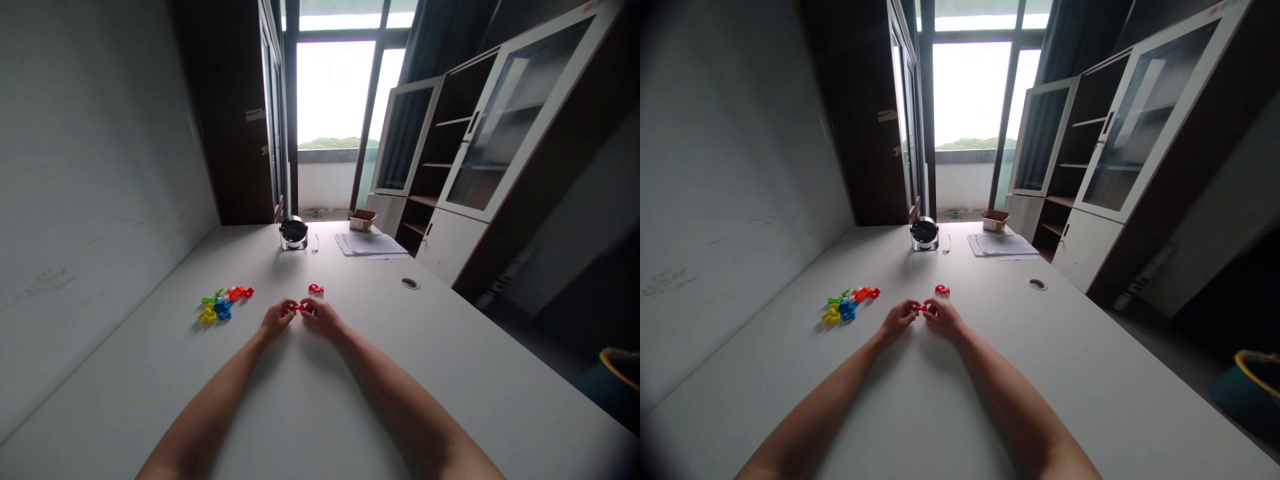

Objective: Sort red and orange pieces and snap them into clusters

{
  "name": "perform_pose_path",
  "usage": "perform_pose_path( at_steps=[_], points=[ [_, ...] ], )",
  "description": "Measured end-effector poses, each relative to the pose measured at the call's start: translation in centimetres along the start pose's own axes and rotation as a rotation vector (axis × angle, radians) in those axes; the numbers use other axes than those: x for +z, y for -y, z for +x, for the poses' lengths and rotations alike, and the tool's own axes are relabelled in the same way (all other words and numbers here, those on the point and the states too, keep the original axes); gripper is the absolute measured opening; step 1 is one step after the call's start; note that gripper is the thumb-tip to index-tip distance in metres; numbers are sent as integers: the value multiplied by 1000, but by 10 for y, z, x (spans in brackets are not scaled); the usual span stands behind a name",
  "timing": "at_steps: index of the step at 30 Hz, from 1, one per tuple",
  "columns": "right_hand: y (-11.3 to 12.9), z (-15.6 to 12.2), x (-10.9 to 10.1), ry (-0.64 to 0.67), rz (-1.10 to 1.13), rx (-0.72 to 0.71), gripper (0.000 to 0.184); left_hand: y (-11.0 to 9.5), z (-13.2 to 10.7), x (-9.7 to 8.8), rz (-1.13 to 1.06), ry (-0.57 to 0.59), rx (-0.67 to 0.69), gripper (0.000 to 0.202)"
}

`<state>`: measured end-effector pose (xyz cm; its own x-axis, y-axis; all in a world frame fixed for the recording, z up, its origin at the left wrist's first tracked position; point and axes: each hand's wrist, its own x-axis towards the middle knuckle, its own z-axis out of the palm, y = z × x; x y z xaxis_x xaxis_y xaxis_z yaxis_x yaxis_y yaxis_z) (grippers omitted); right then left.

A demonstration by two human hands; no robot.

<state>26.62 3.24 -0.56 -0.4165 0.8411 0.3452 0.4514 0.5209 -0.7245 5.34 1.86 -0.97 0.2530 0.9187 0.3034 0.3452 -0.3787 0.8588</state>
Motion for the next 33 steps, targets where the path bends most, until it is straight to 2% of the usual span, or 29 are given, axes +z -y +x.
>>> perform_pose_path(
  at_steps=[5, 10, 14, 20, 26, 29, 33],
  points=[
    [1, -2, 2, -29, 16, -46, 35, -7, -1, -1, 37, -11, -13, 24],
    [3, -1, 3, -109, -59, -53, 14, -17, -2, -4, 121, 15, -28, 26],
    [4, -1, 2, -99, -124, -109, 3, -19, -3, -5, 161, 28, -11, 28],
    [4, -2, 3, -71, -164, -66, 14, -19, -3, -4, 194, 36, -10, 25],
    [3, -1, 3, -52, -288, -109, 7, -20, -4, -4, 189, 39, 11, 23],
    [3, 0, 3, -84, -368, -73, 4, -18, -3, -3, 143, 39, -15, 26],
    [1, 1, 3, -176, -490, 72, 8, -11, -1, -3, 143, 23, -46, 32]
  ],
)
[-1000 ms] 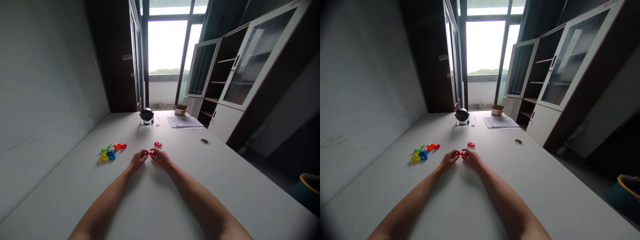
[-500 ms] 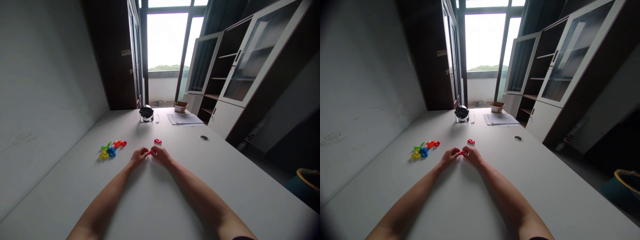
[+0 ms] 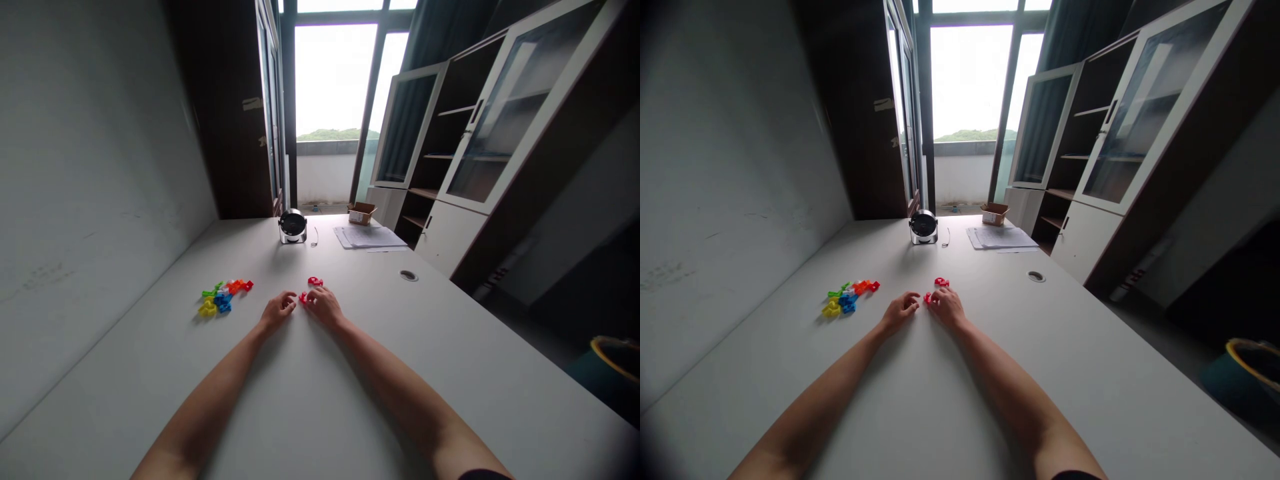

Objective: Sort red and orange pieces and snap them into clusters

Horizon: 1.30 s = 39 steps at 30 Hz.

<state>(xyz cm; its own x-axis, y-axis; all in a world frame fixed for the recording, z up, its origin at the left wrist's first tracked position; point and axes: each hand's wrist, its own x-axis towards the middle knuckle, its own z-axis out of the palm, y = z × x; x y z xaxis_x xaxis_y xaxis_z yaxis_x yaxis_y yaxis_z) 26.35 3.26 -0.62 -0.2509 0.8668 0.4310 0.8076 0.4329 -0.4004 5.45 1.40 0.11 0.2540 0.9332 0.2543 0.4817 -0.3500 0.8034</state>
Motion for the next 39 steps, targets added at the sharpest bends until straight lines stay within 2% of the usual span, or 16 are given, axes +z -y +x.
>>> perform_pose_path(
  at_steps=[3, 5, 8, 11, 15, 17, 21, 28, 34, 39],
  points=[
    [-4, 0, 0, -23, -38, 91, 4, 3, 1, 1, -7, 7, 3, 32],
    [-5, 0, 0, -35, -31, 100, 3, 4, 1, 1, -5, 15, 12, 31],
    [-4, 0, -1, -45, 11, 29, 8, 2, 0, 0, 23, 24, 19, 29],
    [2, -1, -2, 10, 48, -80, 13, -1, 0, 0, 56, 19, 7, 29],
    [10, -3, -4, 111, -19, -146, 36, -4, -1, -1, 53, -4, 12, 30],
    [12, -3, -6, 137, -68, -128, 43, -4, -1, 0, 38, 0, 25, 29],
    [13, -3, -9, 157, -113, -82, 38, -4, -1, -1, 44, 10, 3, 29],
    [5, -2, -5, 92, -178, 105, 39, 0, 1, 0, 48, 9, 3, 28],
    [-1, -3, -1, 31, -175, 144, 37, 0, 1, 0, 45, 20, -6, 28],
    [-1, -2, -3, 30, -170, 168, 34, -4, 0, -2, 56, 25, -8, 27]
  ],
)
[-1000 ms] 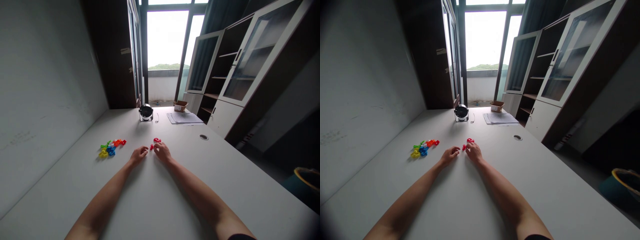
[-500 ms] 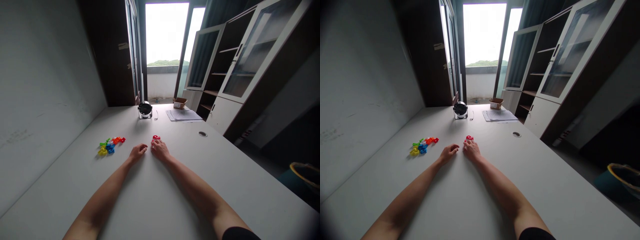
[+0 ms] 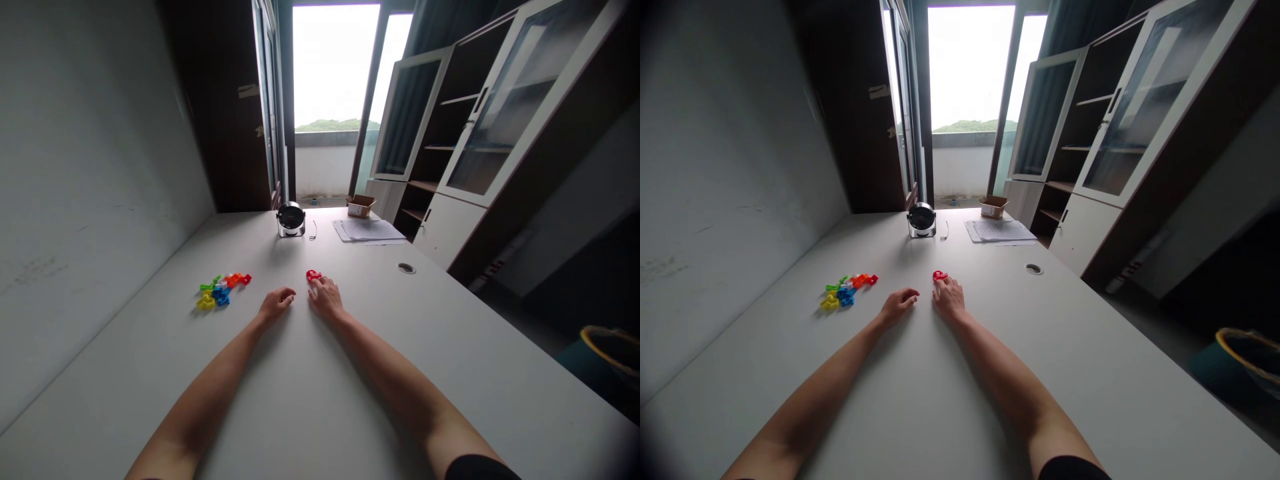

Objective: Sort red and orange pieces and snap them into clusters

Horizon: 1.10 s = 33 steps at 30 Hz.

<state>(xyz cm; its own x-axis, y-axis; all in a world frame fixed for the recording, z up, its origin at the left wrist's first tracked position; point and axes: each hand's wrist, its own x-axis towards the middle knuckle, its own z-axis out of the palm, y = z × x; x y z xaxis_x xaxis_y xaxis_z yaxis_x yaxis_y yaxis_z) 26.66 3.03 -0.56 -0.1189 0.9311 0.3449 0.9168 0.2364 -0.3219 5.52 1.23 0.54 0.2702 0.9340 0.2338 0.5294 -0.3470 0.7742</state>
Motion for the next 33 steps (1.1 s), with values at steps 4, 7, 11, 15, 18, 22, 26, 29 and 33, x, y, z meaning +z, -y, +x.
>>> perform_pose_path(
  at_steps=[4, 7, 11, 15, 18, 22, 26, 29, 33],
  points=[
    [0, 1, 0, -2, -10, -3, 32, -3, -1, -1, -8, 1, 4, 27],
    [0, 1, 1, 13, -15, -13, 33, -4, -1, -1, -4, 0, -3, 27],
    [-1, 2, 2, 23, 6, -21, 35, -5, -1, -1, 3, -10, -17, 27],
    [-2, 2, 2, 20, 35, -43, 34, -4, -1, 0, 3, -16, -9, 27],
    [-2, 2, 2, 38, 33, -50, 30, -2, -1, 0, 13, -16, 8, 26],
    [-2, 2, 1, 67, 23, -62, 34, -3, -1, -1, 18, -13, 4, 26],
    [-2, 2, 2, 75, 31, -101, 43, -6, -2, -1, 20, -7, -8, 26],
    [-3, 3, 3, 80, 61, -122, 36, -4, -2, 0, 20, -18, 5, 26],
    [-5, 3, 3, 80, 113, -164, 30, 5, 1, -5, 143, -73, 8, 24]
  ],
)
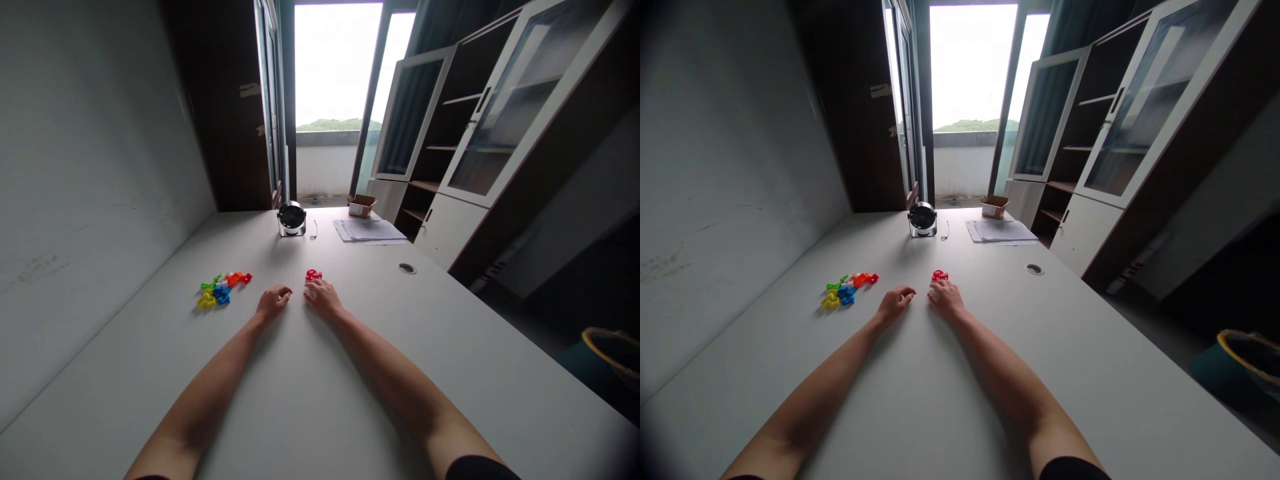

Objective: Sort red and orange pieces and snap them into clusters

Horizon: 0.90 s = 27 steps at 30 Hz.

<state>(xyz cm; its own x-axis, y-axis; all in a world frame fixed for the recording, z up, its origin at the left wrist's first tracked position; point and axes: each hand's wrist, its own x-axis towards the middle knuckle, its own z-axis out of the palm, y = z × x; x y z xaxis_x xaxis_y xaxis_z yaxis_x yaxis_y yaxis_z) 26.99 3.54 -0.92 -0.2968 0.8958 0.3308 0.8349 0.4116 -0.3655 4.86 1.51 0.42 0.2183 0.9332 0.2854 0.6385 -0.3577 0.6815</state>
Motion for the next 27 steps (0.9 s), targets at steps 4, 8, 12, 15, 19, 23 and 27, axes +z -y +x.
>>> perform_pose_path(
  at_steps=[4, 8, 12, 15, 19, 23, 27],
  points=[
    [-1, 0, -1, 16, 4, -7, 25, 20, 5, -14, 207, -217, -30, 22],
    [-2, -1, -1, 17, 3, -24, 23, 42, 9, -30, 359, -464, -180, 20],
    [-3, -1, -1, 23, 1, -21, 20, 58, 9, -34, 395, -458, -317, 23],
    [-3, -1, -1, 28, -1, -23, 20, 61, 8, -30, 460, -391, -287, 24],
    [-2, -1, -2, 23, -2, -30, 21, 56, 7, -25, 530, -349, -259, 29],
    [-4, -1, 0, 14, 3, -34, 20, 56, 7, -26, 574, -338, -237, 41],
    [-5, -1, 2, 13, 8, -35, 19, 62, 9, -29, 538, -283, -281, 47]
  ],
)
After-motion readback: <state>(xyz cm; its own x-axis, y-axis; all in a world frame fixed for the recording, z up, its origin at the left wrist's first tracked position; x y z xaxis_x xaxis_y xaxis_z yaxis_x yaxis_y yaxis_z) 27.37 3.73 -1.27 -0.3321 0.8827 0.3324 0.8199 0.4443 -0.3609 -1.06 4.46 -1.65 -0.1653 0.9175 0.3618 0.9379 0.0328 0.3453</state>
